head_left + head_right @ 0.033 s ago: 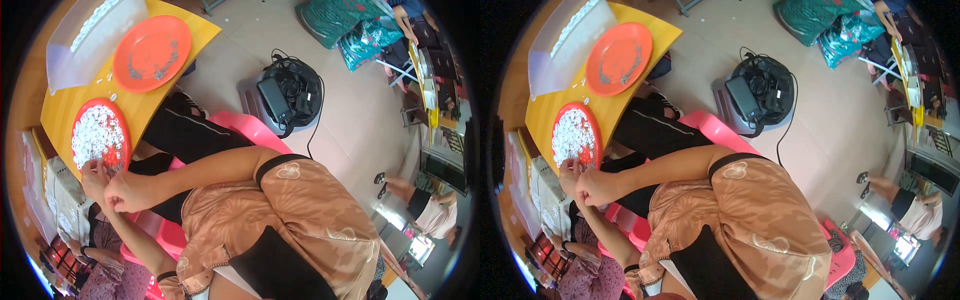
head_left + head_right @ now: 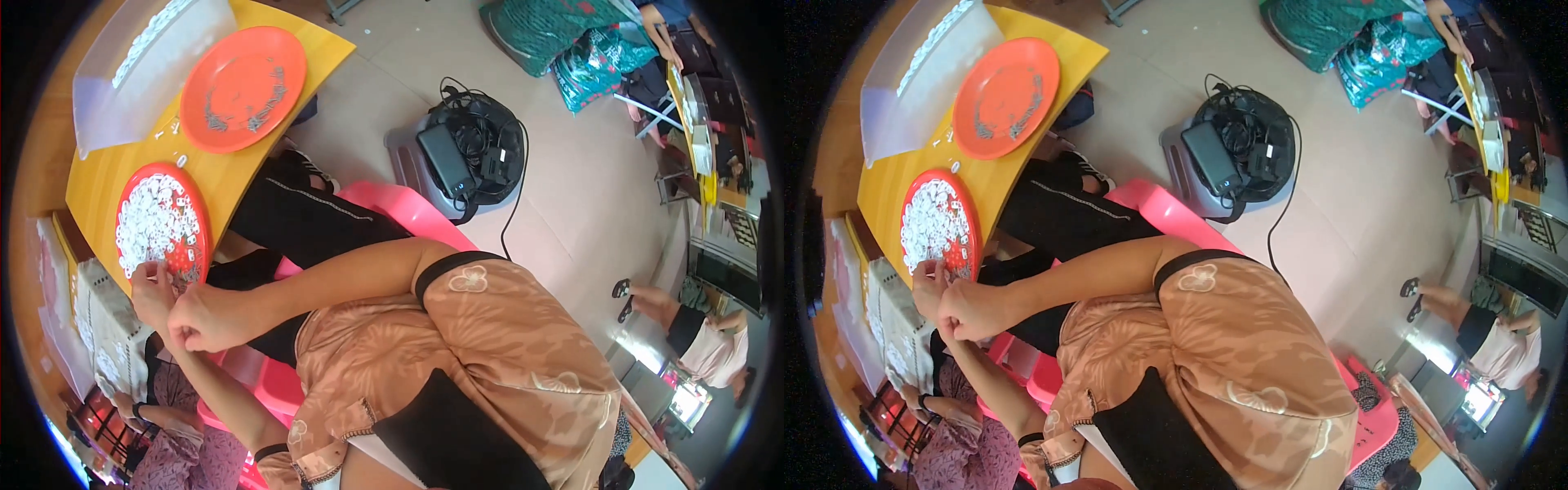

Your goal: Manually assembling small hardware components by inserting metal pins into white plastic pieces at a workbench.

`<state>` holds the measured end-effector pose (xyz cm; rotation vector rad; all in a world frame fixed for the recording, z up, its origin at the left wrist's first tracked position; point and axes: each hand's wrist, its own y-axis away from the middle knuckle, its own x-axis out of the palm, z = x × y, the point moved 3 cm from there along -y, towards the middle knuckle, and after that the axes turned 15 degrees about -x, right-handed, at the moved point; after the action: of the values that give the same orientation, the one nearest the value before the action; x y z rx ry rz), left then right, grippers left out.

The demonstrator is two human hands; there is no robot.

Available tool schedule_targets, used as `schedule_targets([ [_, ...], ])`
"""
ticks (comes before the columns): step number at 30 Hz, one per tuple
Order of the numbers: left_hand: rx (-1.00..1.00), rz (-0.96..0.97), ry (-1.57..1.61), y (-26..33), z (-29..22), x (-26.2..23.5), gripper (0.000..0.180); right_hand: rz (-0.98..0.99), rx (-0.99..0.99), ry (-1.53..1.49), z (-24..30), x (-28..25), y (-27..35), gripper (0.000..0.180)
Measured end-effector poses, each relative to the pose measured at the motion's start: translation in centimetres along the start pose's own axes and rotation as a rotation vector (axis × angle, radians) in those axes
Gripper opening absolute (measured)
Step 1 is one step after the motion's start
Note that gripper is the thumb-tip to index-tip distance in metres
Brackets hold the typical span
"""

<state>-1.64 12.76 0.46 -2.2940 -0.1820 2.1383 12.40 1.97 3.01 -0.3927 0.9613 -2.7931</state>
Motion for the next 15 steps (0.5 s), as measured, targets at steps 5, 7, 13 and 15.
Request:
schedule_targets([
  [5,-0.03,0.031,0.017,-0.2,-1.2,-0.3,0.02,-0.016,-0.048,-0.042,1.4,1.2,0.4,0.007],
  [7,-0.027,0.036,0.016,-0.4,-0.7,-0.4,0.021,0.013,-0.113,-0.018,2.2,1.9,0.6,0.006],
  [13,0.036,0.086,-0.015,-2.1,0.6,0.2,0.025,0.055,-0.125,-0.098,5.4,2.5,1.3,0.007],
  [15,0.062,0.086,-0.015,-2.4,0.6,0.6,0.025,0.05,-0.116,-0.11,5.7,2.5,1.4,0.01],
])
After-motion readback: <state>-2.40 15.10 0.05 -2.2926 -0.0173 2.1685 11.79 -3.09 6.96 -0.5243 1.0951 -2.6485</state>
